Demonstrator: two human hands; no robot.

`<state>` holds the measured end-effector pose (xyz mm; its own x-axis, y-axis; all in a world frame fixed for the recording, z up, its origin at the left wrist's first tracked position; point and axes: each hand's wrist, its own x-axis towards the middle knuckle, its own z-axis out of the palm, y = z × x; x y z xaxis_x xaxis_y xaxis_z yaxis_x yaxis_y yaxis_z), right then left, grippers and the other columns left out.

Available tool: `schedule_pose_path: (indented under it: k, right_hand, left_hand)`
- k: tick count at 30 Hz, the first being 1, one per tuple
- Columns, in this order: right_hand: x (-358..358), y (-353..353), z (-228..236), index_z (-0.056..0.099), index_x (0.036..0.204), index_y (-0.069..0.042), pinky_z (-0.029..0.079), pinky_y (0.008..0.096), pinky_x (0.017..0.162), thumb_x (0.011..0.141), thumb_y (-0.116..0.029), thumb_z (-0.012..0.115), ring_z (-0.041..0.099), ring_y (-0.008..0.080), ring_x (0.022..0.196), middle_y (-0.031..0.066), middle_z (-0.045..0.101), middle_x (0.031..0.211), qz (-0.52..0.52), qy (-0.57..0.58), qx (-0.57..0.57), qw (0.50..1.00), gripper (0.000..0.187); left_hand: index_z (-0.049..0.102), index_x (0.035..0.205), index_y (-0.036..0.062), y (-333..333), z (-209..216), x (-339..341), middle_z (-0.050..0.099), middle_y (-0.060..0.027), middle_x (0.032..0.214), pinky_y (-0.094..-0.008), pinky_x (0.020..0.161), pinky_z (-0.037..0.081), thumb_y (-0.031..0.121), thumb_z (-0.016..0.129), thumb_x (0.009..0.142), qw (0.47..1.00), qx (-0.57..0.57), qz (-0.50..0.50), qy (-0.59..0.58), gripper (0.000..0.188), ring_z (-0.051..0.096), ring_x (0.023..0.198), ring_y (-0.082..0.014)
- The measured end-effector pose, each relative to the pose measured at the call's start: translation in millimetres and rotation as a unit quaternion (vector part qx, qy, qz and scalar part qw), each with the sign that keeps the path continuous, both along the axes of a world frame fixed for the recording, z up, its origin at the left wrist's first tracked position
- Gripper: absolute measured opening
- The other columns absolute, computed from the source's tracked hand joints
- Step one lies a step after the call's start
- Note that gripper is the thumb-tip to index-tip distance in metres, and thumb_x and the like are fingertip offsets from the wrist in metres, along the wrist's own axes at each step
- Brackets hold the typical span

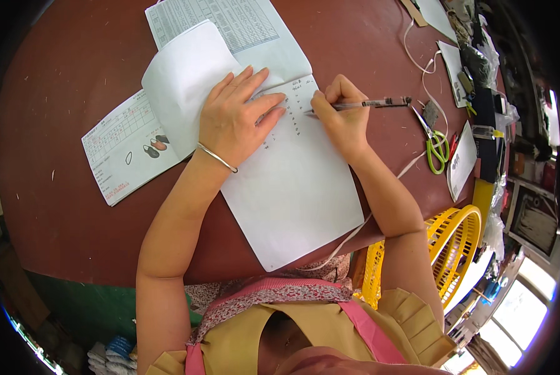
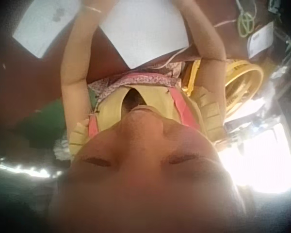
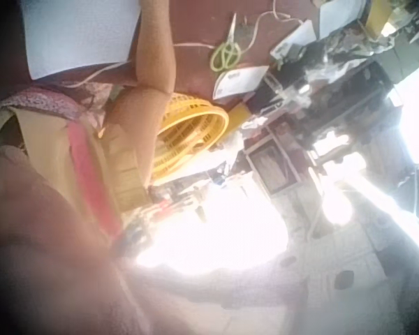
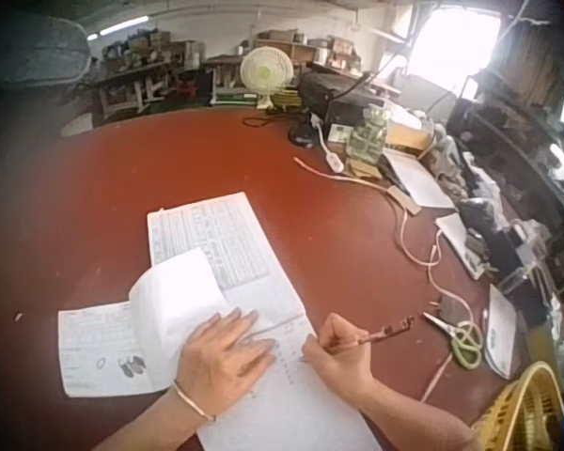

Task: The recorder writes in a logbook and organizes items in a box at a manufacturing station.

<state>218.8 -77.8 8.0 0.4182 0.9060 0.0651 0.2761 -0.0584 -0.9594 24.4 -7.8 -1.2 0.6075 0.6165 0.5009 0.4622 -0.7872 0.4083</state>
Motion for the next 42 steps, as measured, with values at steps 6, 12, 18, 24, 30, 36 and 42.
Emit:
schedule_pose_path:
  k: [6,12,18,24,30,36,42]
  right_hand:
    - [0.2,-4.0,-3.1,0.037,0.068,-0.008,0.032,0.0267,0.051,0.085,-0.002,0.068,0.035,0.0044,0.06,-0.0044,0.039,0.062,0.008,-0.011,-0.001,1.0,0.036]
    - [-0.5,-4.5,2.5,0.036,0.068,-0.007,0.032,0.0276,0.051,0.084,-0.001,0.067,0.035,0.0045,0.06,-0.0041,0.037,0.062,0.016,-0.046,-0.011,0.999,0.035]
    - [-2.5,-3.6,2.5,0.035,0.069,-0.008,0.032,0.0278,0.051,0.083,-0.001,0.067,0.035,0.0044,0.06,-0.0042,0.036,0.062,0.009,-0.023,-0.021,0.999,0.036]
    - [-0.7,-4.6,1.5,0.035,0.069,-0.008,0.033,0.0274,0.051,0.084,-0.001,0.067,0.035,0.0043,0.06,-0.0042,0.037,0.062,0.007,-0.041,-0.018,0.999,0.036]
    - [-0.6,-4.7,-0.2,0.035,0.069,-0.007,0.032,0.0271,0.051,0.083,0.0,0.067,0.035,0.004,0.061,-0.0049,0.037,0.063,0.011,-0.004,-0.013,1.0,0.035]
    - [6.1,-16.3,-6.3,0.039,0.069,-0.009,0.032,0.0249,0.052,0.085,0.003,0.063,0.037,0.0033,0.062,-0.005,0.039,0.065,0.005,-0.056,0.017,0.998,0.032]
    - [0.2,-11.5,-6.0,0.039,0.069,-0.01,0.031,0.0222,0.054,0.09,0.005,0.065,0.035,0.0017,0.062,-0.0072,0.04,0.067,0.035,-0.019,0.05,0.998,0.037]
  left_hand:
    - [0.08,0.101,0.0175,0.1,1.7,1.4,0.07,-0.0092,0.127,-0.0481,0.106,0.048,0.022,0.081,0.081,1.0,-0.003,0.001,0.009,0.021,0.064,0.122,-0.0321]
    - [0.08,0.101,0.0174,-0.7,3.5,2.7,0.07,-0.009,0.127,-0.0478,0.107,0.046,0.022,0.081,0.081,1.0,-0.003,0.003,0.021,0.02,0.063,0.123,-0.0323]
    - [0.08,0.1,0.0171,-0.6,2.7,3.2,0.07,-0.0083,0.127,-0.0474,0.106,0.047,0.021,0.082,0.08,1.0,-0.004,0.005,0.019,0.02,0.064,0.122,-0.0322]
    - [0.08,0.1,0.017,-0.6,2.6,3.4,0.07,-0.0082,0.127,-0.0474,0.106,0.048,0.021,0.082,0.08,1.0,0.004,0.003,0.017,0.02,0.064,0.122,-0.0322]
    - [0.08,0.099,0.0169,0.0,2.2,3.0,0.07,-0.0086,0.126,-0.0475,0.105,0.048,0.021,0.082,0.08,1.0,0.009,0.003,0.015,0.02,0.065,0.121,-0.0322]
    - [0.08,0.098,0.018,-0.2,-8.0,2.4,0.07,-0.0088,0.126,-0.0496,0.105,0.048,0.021,0.082,0.08,1.0,0.0,0.006,-0.005,0.019,0.065,0.12,-0.0325]
    - [0.079,0.093,0.0189,-4.7,-8.7,-1.3,0.067,-0.0077,0.127,-0.0485,0.109,0.044,0.027,0.079,0.081,0.999,-0.008,0.017,-0.029,0.015,0.06,0.125,-0.0289]
